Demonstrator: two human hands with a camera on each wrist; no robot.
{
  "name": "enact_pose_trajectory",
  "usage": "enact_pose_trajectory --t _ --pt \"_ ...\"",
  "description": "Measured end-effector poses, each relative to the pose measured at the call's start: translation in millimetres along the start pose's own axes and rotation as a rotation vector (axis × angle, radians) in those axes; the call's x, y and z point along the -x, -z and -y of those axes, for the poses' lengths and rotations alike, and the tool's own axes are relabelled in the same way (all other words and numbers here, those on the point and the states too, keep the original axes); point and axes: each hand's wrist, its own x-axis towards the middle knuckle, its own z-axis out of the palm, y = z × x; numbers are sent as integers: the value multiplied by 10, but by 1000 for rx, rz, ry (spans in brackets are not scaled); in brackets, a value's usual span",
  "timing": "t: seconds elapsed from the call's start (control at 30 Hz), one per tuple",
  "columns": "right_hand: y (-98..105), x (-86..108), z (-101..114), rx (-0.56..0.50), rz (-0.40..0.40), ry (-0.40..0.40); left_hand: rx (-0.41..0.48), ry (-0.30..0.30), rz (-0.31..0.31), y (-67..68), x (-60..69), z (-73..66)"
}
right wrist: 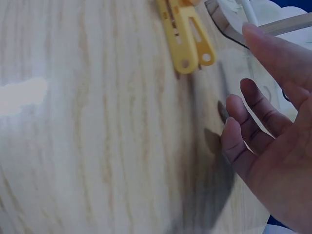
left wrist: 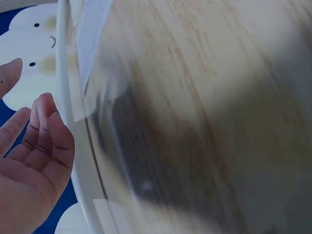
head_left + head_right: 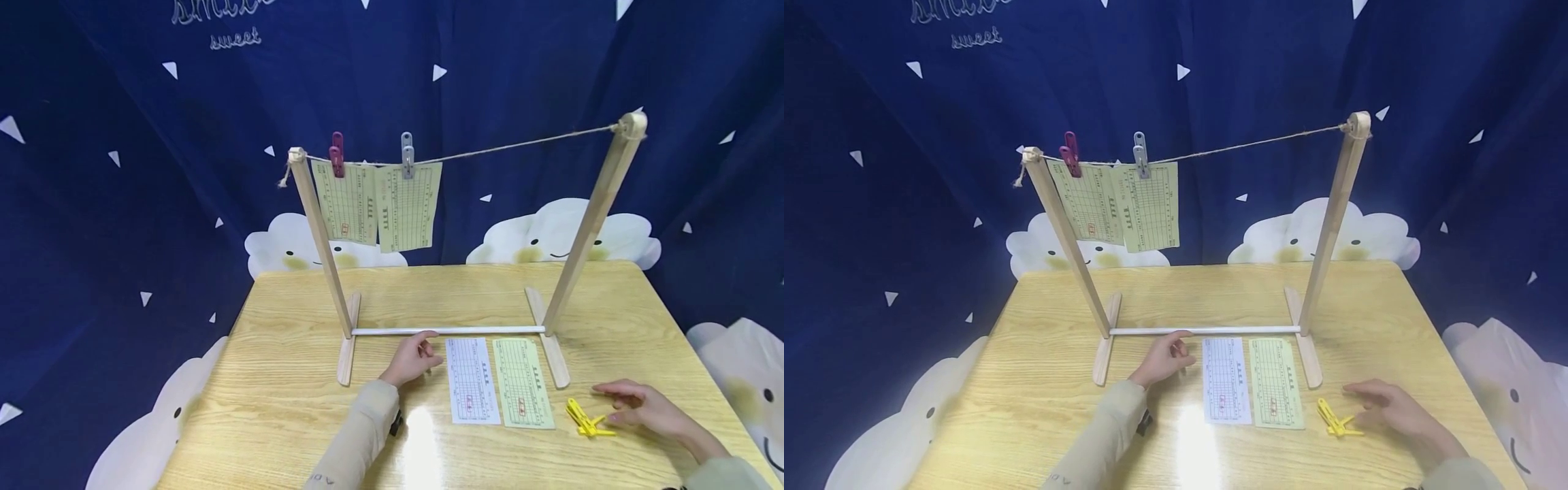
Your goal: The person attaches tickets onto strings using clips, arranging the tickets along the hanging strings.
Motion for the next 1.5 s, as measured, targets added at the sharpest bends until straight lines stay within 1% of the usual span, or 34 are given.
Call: enact_pose_trajectory --t 0.1,0.2,0.33,0.43,0.57,0.67,0.77,0.83,0.93,1.07,1.17,1.3,1.43,1.5 --pt "-19 17 -33 40 -16 22 -12 -2 -2 -40 -30 14" --pt "-41 30 -49 57 -34 40 -38 -3 5 -83 -55 30" --pt "-74 33 -77 44 -42 46 -75 10 0 -151 -92 62" --pt "-101 32 -101 47 -43 27 -97 30 -10 -198 -117 79" --pt "-129 44 -99 79 -45 -18 -137 42 -19 -247 -141 73" --pt "-143 54 -77 92 -44 -41 -190 52 -21 -277 -161 68" --pt "-152 69 -51 86 -49 -34 -260 74 -26 -301 -180 64" --pt "-154 88 -44 88 -50 -13 -305 94 -27 -311 -191 63" --pt "-169 126 -41 96 -53 -24 -358 124 -19 -317 -198 57" --pt "-196 173 -48 120 -41 -89 -363 151 3 -309 -201 40" --pt "-212 201 -54 136 -46 -92 -343 151 21 -297 -202 36" --pt "-238 220 -62 160 -78 -47 -326 156 54 -286 -203 45" --pt "-259 214 -62 173 -92 -1 -322 168 85 -281 -207 63" --pt "-266 208 -62 161 -85 18 -324 168 93 -284 -206 73"
